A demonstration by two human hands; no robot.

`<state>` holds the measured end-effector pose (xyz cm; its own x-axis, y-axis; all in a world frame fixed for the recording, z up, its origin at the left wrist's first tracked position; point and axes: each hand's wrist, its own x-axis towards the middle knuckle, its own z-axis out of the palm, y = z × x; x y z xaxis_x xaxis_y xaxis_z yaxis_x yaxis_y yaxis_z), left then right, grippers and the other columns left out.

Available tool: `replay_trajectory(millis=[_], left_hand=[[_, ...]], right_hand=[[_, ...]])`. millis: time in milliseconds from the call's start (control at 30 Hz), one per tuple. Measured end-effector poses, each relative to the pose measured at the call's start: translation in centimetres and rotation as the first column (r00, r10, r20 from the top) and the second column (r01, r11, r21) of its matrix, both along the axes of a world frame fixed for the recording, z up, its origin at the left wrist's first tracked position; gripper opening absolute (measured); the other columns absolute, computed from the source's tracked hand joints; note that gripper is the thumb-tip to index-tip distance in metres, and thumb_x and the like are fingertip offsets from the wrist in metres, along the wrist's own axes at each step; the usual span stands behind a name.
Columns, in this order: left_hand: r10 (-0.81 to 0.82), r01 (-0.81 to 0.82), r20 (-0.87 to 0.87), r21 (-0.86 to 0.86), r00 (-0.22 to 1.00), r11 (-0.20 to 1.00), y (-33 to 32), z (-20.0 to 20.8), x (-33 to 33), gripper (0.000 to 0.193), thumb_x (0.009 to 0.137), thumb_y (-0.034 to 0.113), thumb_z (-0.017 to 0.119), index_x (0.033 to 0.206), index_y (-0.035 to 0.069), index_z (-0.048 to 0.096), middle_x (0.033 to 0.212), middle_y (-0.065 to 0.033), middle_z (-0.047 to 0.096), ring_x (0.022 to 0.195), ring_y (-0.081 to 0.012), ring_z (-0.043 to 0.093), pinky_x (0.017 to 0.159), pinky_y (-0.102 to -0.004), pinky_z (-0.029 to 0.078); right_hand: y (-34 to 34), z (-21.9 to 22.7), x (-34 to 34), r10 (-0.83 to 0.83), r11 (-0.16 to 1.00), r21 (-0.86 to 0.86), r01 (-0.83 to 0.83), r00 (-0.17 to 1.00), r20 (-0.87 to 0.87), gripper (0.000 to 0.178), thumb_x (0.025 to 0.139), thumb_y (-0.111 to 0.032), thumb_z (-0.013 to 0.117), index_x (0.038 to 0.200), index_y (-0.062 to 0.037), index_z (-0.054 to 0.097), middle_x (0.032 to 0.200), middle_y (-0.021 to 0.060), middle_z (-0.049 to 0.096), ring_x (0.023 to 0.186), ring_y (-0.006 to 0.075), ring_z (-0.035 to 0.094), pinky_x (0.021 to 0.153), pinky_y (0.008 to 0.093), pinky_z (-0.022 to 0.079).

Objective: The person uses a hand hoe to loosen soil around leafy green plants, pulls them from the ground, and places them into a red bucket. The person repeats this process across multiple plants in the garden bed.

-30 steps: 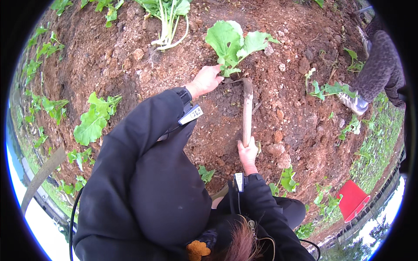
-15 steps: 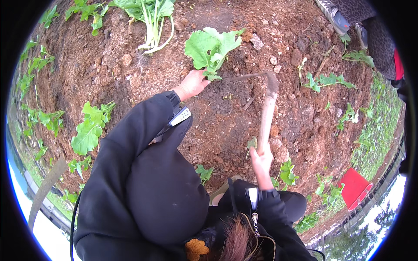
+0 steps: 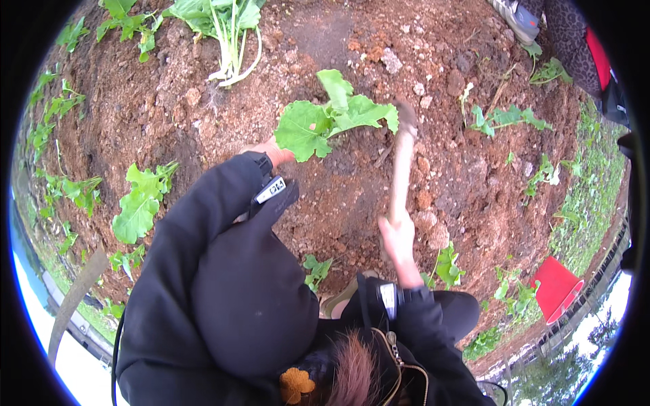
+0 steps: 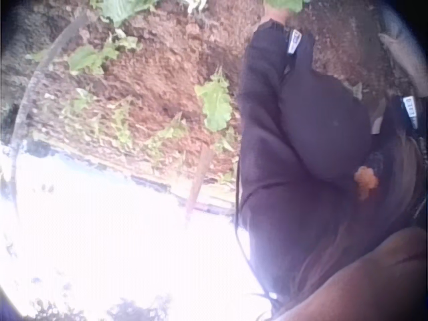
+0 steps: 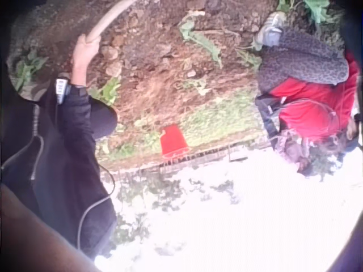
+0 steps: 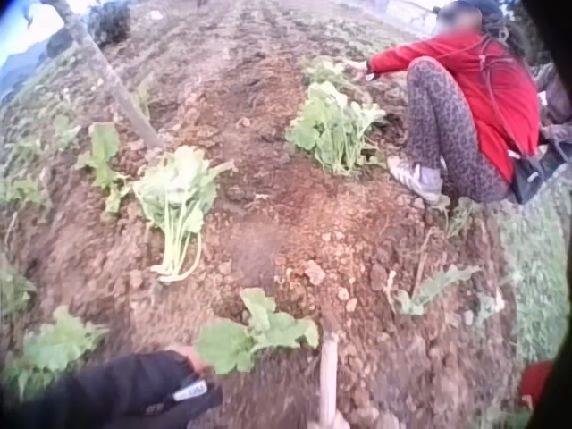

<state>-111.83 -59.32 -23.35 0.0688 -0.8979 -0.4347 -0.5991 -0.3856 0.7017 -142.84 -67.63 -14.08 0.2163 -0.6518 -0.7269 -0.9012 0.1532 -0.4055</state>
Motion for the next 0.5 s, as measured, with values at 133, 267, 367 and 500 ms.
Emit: replay_trajectory(millis=[133, 267, 367, 500], left_hand=[[-0.234, 0.384, 0.431, -0.303, 0.871, 0.872, -0.9, 2.7, 0.9, 0.032, 0.076, 0.023, 0.056, 0.104, 0.009, 0.056, 0.1, -0.0096, 0.056, 0.105, -0.0231, 0.05, 0.089, -0.0312, 0.042], [0.142, -0.172, -0.404, -0.039, 0.904, 0.984, 0.0, 2.3, 0.6, 0.033, 0.077, 0.024, 0.054, 0.107, 0.01, 0.057, 0.108, -0.0068, 0.056, 0.108, -0.024, 0.048, 0.089, -0.0343, 0.04], [-0.147, 0.126, -0.058, -0.272, 0.987, 0.954, 0.1, 0.8, 0.3, 0.031, 0.078, 0.022, 0.052, 0.107, 0.012, 0.057, 0.108, -0.0052, 0.056, 0.103, -0.0236, 0.048, 0.084, -0.0362, 0.04], [-0.299, 0.444, 0.448, -0.265, 0.843, 0.856, 0.0, 0.6, 0.5, 0.026, 0.076, 0.023, 0.053, 0.1, 0.015, 0.059, 0.107, -0.0033, 0.055, 0.097, -0.0218, 0.047, 0.077, -0.0358, 0.039]], right_hand=[[-0.9, -0.3, 2.2, 0.004, 0.999, -0.038, -0.001, 0.996, 0.091, 0.03, 0.071, -0.02, 0.067, 0.088, 0.0, 0.053, 0.072, 0.015, 0.059, 0.065, 0.0247, 0.059, 0.063, 0.0355, 0.048], [-2.2, 0.9, 3.7, -0.066, 0.995, -0.062, 0.075, 0.988, 0.142, 0.028, 0.072, -0.018, 0.066, 0.09, -0.0005, 0.054, 0.075, 0.0136, 0.06, 0.065, 0.0192, 0.059, 0.064, 0.032, 0.048], [-2.9, -0.2, 6.8, -0.052, 0.971, -0.199, 0.13, 0.932, 0.358, 0.029, 0.073, -0.016, 0.066, 0.094, 0.0002, 0.054, 0.075, 0.0134, 0.06, 0.068, 0.0196, 0.059, 0.067, 0.0314, 0.048], [-1.3, -3.7, 9.8, 0.089, 0.991, -0.126, -0.044, 0.921, 0.38, 0.033, 0.075, -0.015, 0.063, 0.102, 0.0012, 0.054, 0.09, 0.0171, 0.061, 0.08, 0.0216, 0.06, 0.074, 0.0316, 0.048]])
